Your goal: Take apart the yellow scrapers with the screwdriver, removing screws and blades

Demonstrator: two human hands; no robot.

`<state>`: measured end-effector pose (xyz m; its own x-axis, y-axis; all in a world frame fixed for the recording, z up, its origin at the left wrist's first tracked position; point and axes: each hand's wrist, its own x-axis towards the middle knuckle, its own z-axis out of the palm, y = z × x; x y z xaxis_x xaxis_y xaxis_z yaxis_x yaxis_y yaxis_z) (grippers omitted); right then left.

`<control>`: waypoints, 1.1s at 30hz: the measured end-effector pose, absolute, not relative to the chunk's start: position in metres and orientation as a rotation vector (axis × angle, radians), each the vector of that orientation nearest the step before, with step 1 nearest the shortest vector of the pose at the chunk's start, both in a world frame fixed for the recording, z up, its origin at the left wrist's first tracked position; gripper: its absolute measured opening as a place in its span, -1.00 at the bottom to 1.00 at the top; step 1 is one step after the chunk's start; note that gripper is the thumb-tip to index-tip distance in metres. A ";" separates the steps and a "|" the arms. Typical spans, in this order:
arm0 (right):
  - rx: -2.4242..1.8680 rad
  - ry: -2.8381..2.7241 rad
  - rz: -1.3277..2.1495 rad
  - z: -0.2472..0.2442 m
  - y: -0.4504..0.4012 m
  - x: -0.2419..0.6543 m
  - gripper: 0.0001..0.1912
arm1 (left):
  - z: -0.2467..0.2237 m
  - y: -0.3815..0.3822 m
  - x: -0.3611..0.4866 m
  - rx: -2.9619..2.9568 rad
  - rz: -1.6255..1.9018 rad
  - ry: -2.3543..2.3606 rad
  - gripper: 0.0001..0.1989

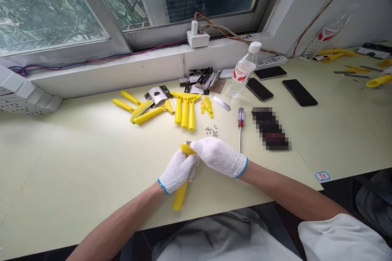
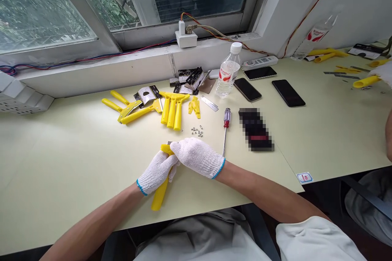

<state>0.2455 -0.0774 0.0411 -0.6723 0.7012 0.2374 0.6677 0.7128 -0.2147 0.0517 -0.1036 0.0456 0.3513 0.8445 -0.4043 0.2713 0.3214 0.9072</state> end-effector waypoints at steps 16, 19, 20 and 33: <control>-1.039 -2.245 0.599 0.041 -0.060 0.270 -0.70 | 0.046 -0.097 0.044 1.247 0.437 1.136 -0.80; -0.959 -2.273 0.518 0.041 -0.052 0.280 -0.78 | 0.047 -0.095 0.044 1.215 0.447 1.157 -0.77; -0.936 -2.285 0.509 0.040 -0.051 0.281 -0.79 | 0.047 -0.095 0.044 1.208 0.454 1.149 -0.77; -0.824 -2.512 -0.118 0.033 -0.065 0.254 -0.93 | 0.047 -0.096 0.047 1.232 0.467 1.164 -0.78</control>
